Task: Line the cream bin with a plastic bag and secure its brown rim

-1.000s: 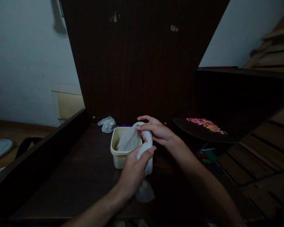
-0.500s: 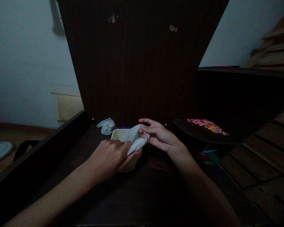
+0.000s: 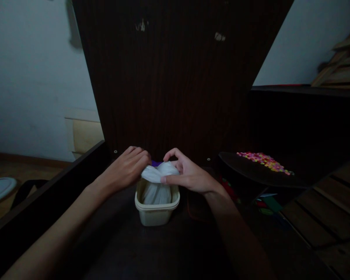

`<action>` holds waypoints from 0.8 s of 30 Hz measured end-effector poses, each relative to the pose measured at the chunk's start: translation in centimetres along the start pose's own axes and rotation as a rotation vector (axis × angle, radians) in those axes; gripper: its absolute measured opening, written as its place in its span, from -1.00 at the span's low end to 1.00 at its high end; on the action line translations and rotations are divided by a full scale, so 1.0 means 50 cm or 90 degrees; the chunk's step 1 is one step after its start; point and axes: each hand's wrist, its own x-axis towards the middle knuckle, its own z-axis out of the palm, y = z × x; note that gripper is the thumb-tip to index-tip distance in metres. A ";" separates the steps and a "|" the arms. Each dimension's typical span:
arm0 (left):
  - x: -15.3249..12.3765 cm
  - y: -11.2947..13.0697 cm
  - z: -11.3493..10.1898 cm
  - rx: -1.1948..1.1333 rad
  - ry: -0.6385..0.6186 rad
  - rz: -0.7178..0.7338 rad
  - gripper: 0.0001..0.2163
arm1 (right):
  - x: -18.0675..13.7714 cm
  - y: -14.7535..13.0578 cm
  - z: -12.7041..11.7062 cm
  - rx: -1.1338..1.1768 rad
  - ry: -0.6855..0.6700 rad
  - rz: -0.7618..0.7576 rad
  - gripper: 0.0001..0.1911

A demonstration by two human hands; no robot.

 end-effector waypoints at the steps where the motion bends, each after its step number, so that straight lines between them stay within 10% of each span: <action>1: 0.002 -0.009 0.005 -0.012 0.009 -0.002 -0.66 | 0.004 0.002 0.000 0.012 -0.012 -0.002 -0.44; 7: 0.024 -0.030 0.034 -0.118 0.020 -0.061 -0.42 | 0.023 0.019 -0.007 0.063 0.014 -0.030 -0.44; 24: 0.017 0.003 0.078 0.052 0.213 -0.205 -0.78 | 0.020 0.018 0.002 0.002 0.056 -0.058 -0.62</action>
